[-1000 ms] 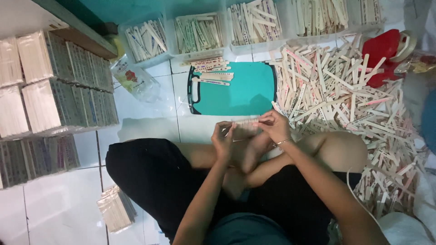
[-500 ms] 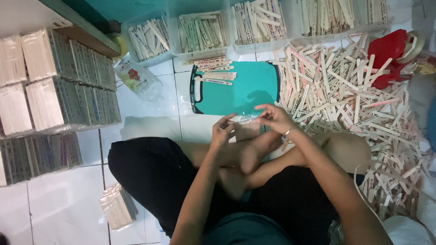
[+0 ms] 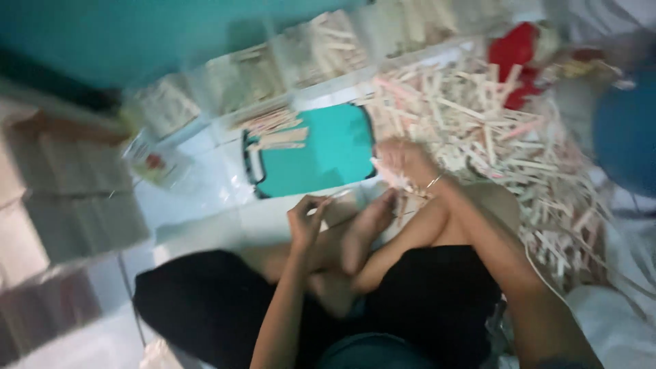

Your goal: The person is sorting and bundling thin wooden sticks from a large pile on the floor into organized groups.

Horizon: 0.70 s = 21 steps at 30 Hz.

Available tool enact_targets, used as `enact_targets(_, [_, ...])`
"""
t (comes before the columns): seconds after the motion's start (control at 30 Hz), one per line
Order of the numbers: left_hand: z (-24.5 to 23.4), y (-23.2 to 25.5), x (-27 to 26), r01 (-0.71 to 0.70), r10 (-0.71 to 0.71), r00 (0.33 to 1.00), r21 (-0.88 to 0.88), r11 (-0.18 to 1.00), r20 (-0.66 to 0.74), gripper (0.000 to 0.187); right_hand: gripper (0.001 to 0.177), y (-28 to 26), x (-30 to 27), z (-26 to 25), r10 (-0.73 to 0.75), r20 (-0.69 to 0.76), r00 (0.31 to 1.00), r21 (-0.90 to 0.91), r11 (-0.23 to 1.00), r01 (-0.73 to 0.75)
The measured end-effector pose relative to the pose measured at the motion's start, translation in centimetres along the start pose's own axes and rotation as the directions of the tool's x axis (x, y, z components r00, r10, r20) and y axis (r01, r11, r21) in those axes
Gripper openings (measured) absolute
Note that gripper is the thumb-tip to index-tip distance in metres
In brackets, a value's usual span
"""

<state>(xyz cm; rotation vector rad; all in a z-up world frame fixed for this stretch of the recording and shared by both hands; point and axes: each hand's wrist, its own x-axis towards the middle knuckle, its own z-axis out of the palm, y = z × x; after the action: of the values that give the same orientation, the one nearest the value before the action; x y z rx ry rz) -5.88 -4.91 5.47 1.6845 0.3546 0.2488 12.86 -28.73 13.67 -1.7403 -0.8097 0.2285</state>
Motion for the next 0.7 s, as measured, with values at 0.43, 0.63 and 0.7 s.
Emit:
enact_targets(0.43, [2.5, 3.5, -0.2, -0.005, 0.013, 0.999, 0.190, 0.982, -0.040, 0.018, 0.064, 27.0, -7.6, -33.7, 0.285, -0.747, 0.601, -0.021, 0.893, -0.450])
enact_targets(0.63, [2.2, 6.2, -0.2, 0.037, -0.030, 0.998, 0.168, 0.985, -0.049, 0.018, 0.052, 22.1, -7.4, -34.3, 0.169, -0.773, 0.611, -0.172, 0.872, -0.458])
enact_targets(0.7, [1.9, 6.6, 0.2, 0.016, -0.010, 0.997, 0.081, 0.997, -0.081, 0.025, 0.047, 22.3, -9.3, -35.0, 0.130, -0.681, 0.721, -0.439, 0.715, -0.544])
